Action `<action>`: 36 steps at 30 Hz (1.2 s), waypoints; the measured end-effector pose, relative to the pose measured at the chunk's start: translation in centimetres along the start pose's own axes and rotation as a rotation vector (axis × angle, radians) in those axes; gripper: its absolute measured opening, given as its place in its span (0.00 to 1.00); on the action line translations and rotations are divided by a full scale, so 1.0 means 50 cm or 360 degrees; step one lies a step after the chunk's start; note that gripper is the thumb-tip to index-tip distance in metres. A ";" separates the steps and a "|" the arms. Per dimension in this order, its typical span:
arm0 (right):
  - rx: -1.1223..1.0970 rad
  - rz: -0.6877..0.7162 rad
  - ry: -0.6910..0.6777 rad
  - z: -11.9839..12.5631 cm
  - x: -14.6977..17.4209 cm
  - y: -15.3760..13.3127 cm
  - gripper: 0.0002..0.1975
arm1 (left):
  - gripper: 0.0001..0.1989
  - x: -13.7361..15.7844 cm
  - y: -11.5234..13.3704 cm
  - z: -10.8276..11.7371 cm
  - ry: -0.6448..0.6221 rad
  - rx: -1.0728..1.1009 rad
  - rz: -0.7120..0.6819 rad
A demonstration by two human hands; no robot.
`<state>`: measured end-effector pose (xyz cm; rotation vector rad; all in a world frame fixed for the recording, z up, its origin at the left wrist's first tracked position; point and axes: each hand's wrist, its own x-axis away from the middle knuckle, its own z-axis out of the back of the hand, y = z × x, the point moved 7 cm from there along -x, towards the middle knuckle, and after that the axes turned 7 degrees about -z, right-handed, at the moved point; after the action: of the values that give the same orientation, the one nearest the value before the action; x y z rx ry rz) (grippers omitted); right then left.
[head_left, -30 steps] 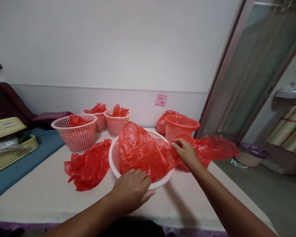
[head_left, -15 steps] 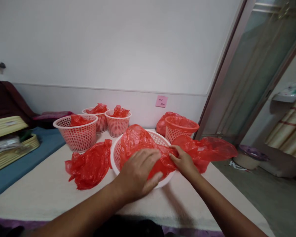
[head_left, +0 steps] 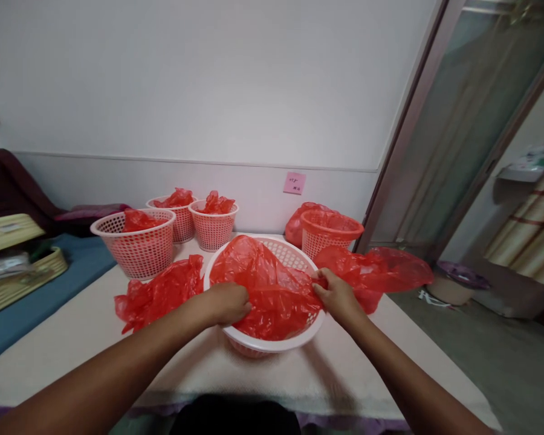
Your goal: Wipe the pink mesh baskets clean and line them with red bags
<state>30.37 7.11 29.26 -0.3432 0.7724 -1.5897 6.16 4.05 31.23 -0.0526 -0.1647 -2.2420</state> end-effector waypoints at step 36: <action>-0.0198 -0.0056 0.0361 0.022 -0.024 0.053 0.08 | 0.14 0.121 0.057 0.043 0.0875 -0.0120 -0.0451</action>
<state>33.28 7.96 28.61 -0.2701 1.0474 -1.6351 4.58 -2.09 34.21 0.5735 0.2235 -2.4505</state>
